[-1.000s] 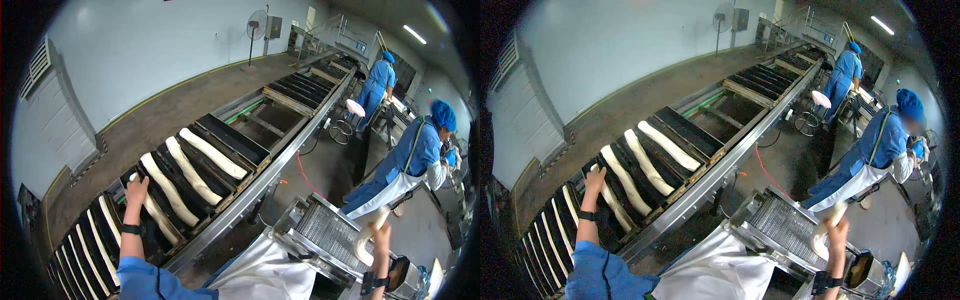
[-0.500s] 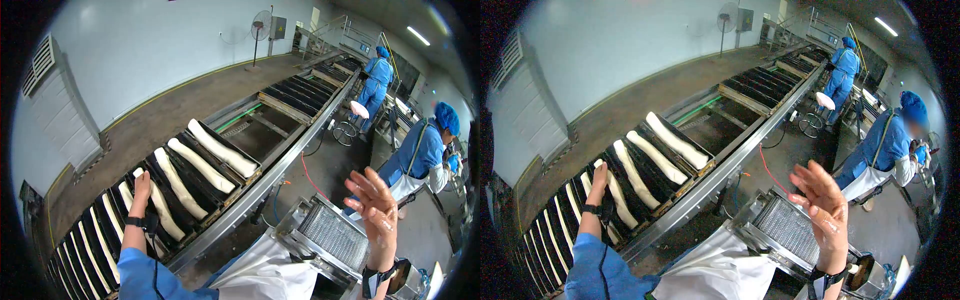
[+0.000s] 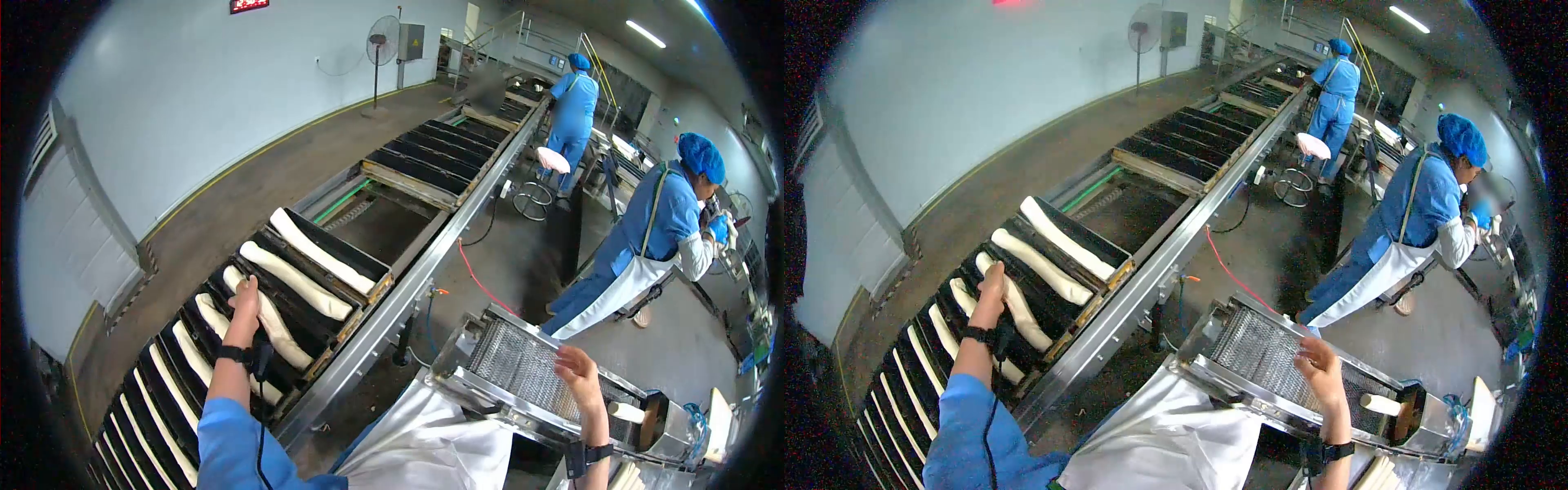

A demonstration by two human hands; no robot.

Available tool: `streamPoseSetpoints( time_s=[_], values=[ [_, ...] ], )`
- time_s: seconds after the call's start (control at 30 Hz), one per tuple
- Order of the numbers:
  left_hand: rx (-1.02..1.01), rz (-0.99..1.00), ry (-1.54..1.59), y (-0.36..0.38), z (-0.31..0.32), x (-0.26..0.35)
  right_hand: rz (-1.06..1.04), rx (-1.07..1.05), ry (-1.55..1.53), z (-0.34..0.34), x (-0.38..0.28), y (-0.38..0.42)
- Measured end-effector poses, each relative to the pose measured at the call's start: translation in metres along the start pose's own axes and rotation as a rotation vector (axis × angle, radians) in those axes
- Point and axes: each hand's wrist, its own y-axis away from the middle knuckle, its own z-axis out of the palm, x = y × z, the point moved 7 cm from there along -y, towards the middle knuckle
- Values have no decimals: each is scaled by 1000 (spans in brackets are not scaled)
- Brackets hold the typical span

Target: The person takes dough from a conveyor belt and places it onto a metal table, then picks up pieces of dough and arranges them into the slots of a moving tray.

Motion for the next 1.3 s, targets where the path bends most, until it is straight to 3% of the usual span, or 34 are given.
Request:
streamPoseSetpoints(
  time_s=[0.1, 0.13, 0.17, 0.23, 0.3, 0.33, 0.4, 0.43, 0.53, 0.6, 0.67, 0.7, 0.73, 0.77, 0.83, 0.87, 0.93, 1.0, 1.07, 1.1, 1.13, 1.17, 1.2, 1.27, 1.3],
  values=[
    [-47, 3, 50, 9, 0, 9, 55, 194, 745, -60, 60, 1],
    [-22, 137, -43, 12, 4, 20, -24, 270, 935, -84, 97, -2],
    [3, 271, -134, 16, 10, 29, 64, 327, 1058, -94, 110, 4],
    [-61, 484, -5, 51, 35, 62, 159, 394, 1179, -115, 133, 9],
    [-208, 502, 231, 96, 70, 102, 651, 292, 1157, -143, 187, 21],
    [-344, 453, 423, 107, 92, 115, 662, 304, 1150, -141, 187, 30],
    [-446, 318, 599, 116, 135, 129, 398, 389, 1313, -124, 160, 47],
    [-410, 304, 557, 103, 156, 130, 285, 437, 1397, -127, 170, 52],
    [-195, 184, 252, 87, 184, 132, 465, 313, 1505, -131, 161, 70],
    [-80, 239, 213, 29, 213, 112, 339, 447, 1567, -129, 148, 84],
    [-22, 257, 179, 19, 217, 110, 307, 525, 1418, -144, 175, 97],
    [16, 222, 95, 49, 203, 120, 251, 588, 1150, -150, 176, 114],
    [4, 239, 77, 4, 220, 104, 193, 667, 885, -155, 169, 132],
    [-31, 175, 46, 52, 202, 119, 174, 762, 634, -158, 162, 160],
    [64, 174, -327, -33, 230, 98, 158, 927, 95, -156, 137, 222],
    [-233, 238, -488, -27, 232, 113, 147, 988, -202, -152, 129, 257],
    [129, -27, -327, -99, 251, 89, 139, 1162, -373, -155, 157, 339],
    [-236, 284, -269, -60, 234, 118, 269, 1325, -435, -139, 162, 412],
    [-508, 473, -272, 5, 216, 144, 347, 1427, -317, -115, 174, 466],
    [-551, 563, -276, 23, 210, 149, 507, 1447, 185, -105, 177, 492],
    [-544, 663, -307, 39, 206, 151, 662, 1393, 684, -97, 174, 505],
    [-530, 780, -340, 60, 200, 155, 897, 1287, 696, -88, 153, 507],
    [-500, 905, -377, 82, 195, 156, 912, 1300, 680, -83, 140, 504],
    [-338, 1246, -510, 133, 185, 151, 837, 1300, 1088, -83, 109, 494],
    [-195, 1446, -573, 162, 184, 145, 870, 1250, 1047, -93, 120, 494]
  ],
)
